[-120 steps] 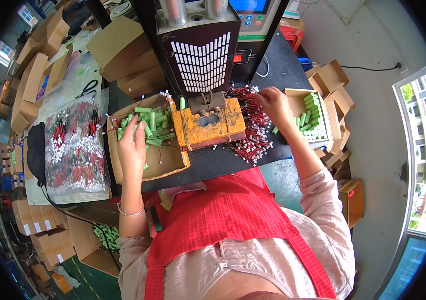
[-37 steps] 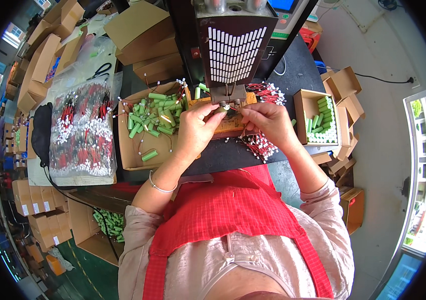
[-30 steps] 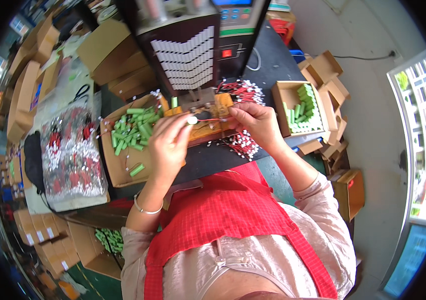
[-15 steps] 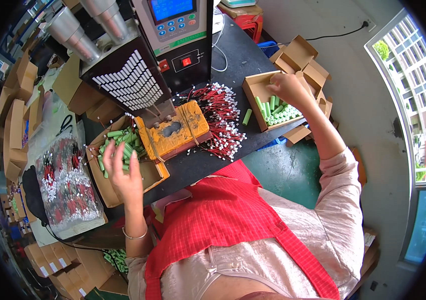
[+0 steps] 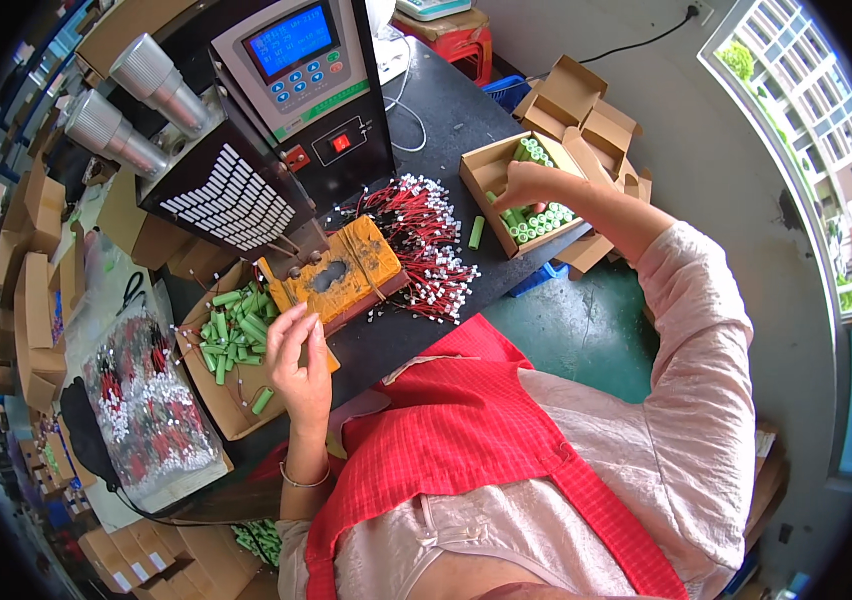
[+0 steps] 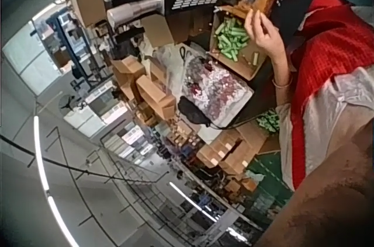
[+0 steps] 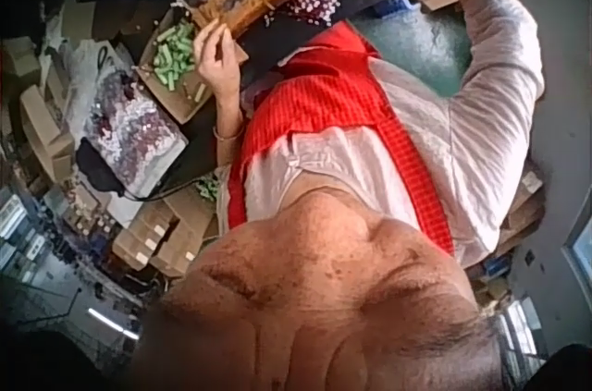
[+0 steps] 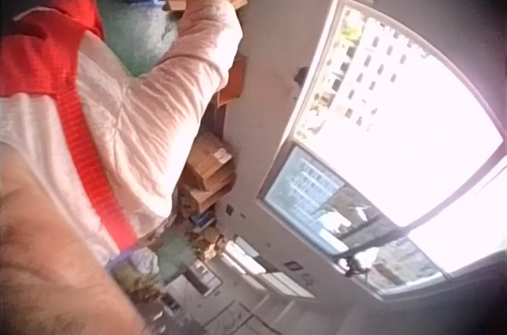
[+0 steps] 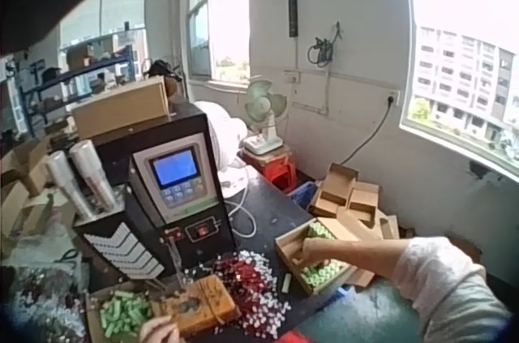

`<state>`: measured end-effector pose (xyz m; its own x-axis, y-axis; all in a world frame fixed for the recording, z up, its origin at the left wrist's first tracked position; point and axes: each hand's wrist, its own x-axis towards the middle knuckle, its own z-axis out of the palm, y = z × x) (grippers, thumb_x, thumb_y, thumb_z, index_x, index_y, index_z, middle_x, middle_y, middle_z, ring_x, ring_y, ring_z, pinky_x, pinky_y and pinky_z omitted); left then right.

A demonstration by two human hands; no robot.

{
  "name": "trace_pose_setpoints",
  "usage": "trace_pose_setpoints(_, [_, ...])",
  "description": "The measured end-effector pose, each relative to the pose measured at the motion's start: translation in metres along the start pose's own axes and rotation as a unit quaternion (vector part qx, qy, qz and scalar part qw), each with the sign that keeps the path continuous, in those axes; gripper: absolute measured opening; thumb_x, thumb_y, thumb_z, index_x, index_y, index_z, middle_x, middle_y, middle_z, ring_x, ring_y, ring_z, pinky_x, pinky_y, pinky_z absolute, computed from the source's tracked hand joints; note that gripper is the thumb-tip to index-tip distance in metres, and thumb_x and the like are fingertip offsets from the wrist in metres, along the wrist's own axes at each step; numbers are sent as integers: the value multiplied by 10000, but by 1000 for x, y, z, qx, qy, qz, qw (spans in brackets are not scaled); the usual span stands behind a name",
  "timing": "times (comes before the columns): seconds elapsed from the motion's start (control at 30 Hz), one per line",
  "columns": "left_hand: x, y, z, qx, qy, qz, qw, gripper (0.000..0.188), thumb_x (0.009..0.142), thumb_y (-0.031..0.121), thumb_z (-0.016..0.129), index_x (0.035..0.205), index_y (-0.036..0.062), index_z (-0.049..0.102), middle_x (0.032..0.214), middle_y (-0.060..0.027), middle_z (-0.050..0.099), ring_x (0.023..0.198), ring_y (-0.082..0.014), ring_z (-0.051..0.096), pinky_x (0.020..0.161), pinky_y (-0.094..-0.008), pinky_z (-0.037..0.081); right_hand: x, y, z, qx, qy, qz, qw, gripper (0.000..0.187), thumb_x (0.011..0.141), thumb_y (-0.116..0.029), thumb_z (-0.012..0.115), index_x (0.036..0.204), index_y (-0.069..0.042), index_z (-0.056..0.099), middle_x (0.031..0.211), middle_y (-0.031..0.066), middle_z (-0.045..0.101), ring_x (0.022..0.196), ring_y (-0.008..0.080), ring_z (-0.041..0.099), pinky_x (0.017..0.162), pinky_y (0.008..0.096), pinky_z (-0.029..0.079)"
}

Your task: Spot welding individual battery cells together to create a battery pack.

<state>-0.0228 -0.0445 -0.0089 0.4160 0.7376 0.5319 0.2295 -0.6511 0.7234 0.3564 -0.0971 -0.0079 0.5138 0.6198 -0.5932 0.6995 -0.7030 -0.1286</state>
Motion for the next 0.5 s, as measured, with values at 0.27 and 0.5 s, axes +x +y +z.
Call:
trace_pose_setpoints(0.27, [-4, -5, -8, -21, -2, -3, 1000, 122, 786, -14, 602, 907, -22, 621, 949, -110, 598, 844, -217, 591, 737, -298, 479, 3, -14, 12, -48, -30, -9, 998, 381, 723, -246, 639, 929, 72, 606, 768, 171, 626, 584, 243, 634, 465, 310, 498])
trace_pose_setpoints(0.5, [-3, 1, -7, -41, -7, 6, 999, 115, 790, -11, 602, 902, -26, 614, 918, -111, 604, 832, -211, 592, 722, -294, 481, 21, 8, 36, 2, 127, 7, 992, 296, 703, -192, 607, 926, 3, 624, 931, 185, 629, 872, 313, 608, 749, 368, 492])
